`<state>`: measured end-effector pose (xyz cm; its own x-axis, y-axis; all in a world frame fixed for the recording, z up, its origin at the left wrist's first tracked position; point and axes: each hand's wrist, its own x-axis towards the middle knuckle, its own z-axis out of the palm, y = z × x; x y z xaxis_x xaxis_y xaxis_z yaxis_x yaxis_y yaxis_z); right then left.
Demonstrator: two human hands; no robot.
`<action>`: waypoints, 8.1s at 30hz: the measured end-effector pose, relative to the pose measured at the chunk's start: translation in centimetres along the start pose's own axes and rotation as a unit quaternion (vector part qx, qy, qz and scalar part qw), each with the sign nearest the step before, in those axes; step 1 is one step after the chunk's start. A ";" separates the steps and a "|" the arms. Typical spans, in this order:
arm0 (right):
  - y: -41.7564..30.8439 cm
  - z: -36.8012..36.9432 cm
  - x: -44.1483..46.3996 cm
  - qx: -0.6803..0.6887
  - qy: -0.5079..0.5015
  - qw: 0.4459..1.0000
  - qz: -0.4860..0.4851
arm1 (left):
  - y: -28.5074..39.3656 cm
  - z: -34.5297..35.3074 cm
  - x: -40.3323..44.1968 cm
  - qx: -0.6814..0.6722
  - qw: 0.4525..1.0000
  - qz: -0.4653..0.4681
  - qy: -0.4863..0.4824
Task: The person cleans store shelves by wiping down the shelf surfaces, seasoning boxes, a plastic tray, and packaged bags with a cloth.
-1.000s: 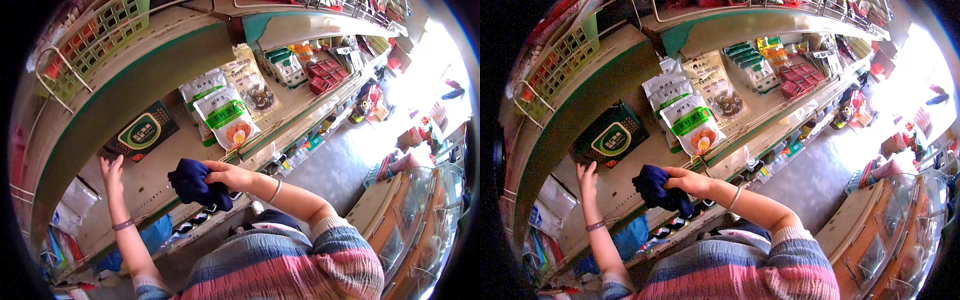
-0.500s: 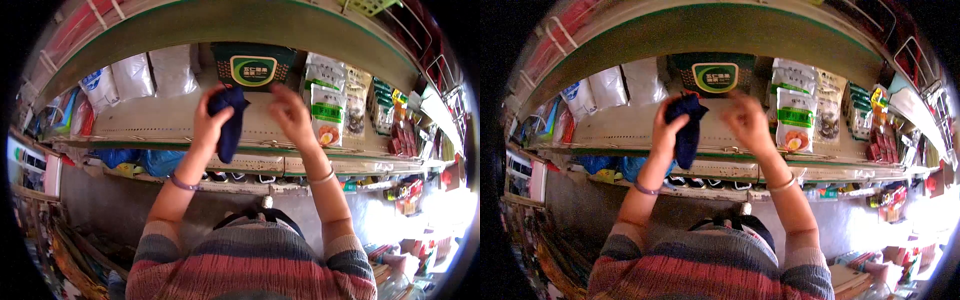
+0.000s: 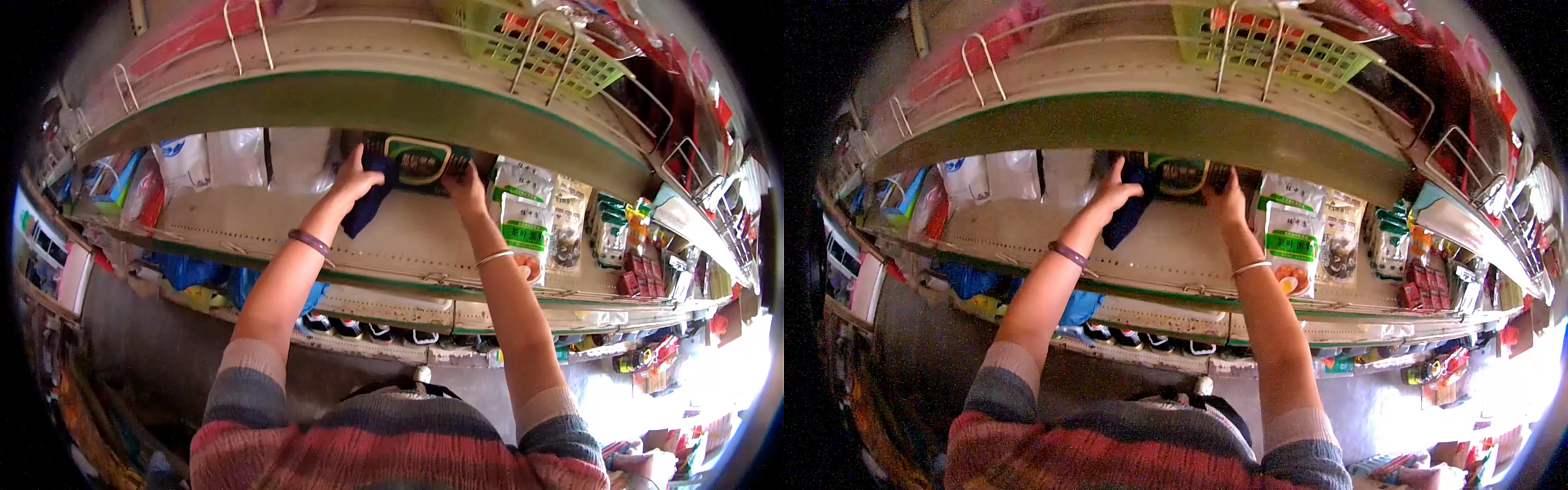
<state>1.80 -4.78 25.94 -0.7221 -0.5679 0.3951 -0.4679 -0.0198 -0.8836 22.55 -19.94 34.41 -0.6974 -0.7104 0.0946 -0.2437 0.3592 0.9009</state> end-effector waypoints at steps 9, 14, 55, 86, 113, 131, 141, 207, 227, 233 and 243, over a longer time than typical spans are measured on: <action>-1.6 -0.4 -0.9 0.038 0.004 0.999 -0.018 | -0.1 0.3 -0.9 0.031 0.997 -0.072 0.011; -10.5 -1.9 -7.8 0.109 0.044 0.990 -0.083 | 0.8 -2.3 -3.3 -0.135 0.986 0.086 0.037; -16.9 -0.1 -35.2 0.032 -0.269 0.949 0.160 | -9.8 -1.2 -33.1 -0.137 0.991 -0.002 0.009; -8.3 -4.5 -44.3 -0.143 -0.154 0.977 0.034 | -12.1 13.6 -40.3 -0.520 0.692 -0.450 -0.218; 21.9 -2.4 -30.4 -0.330 -0.200 0.907 0.168 | -33.2 18.2 -15.8 -0.464 0.818 -0.329 0.084; 18.7 -3.3 -30.3 0.232 -0.120 0.758 0.597 | -28.8 16.0 -19.4 -0.226 0.906 -0.338 0.118; 13.0 -3.7 -38.7 -0.007 -0.380 0.881 0.280 | -23.3 9.3 -36.3 -0.451 0.789 -0.318 0.269; -17.5 1.4 -11.4 -0.424 -0.250 0.852 -0.176 | -11.1 -23.2 -22.7 -0.353 0.843 -0.120 0.388; -14.9 2.9 -26.7 0.055 -0.561 0.815 0.135 | -13.8 4.3 -36.4 -0.697 0.687 -0.202 -0.035; -1.1 4.8 -30.9 0.126 -0.352 0.769 0.519 | -17.0 6.2 -41.9 -0.473 0.806 -0.356 0.025; 24.3 19.0 -12.1 -0.446 -0.210 0.842 -0.220 | -24.1 13.1 -48.8 -0.534 0.673 -0.457 0.232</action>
<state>8.85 -13.98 -5.10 -0.2225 -0.9114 0.3462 -0.9747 0.2153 -0.0596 53.66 14.02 2.54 -0.2396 -0.5409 -0.8062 0.3678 -0.8191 0.4402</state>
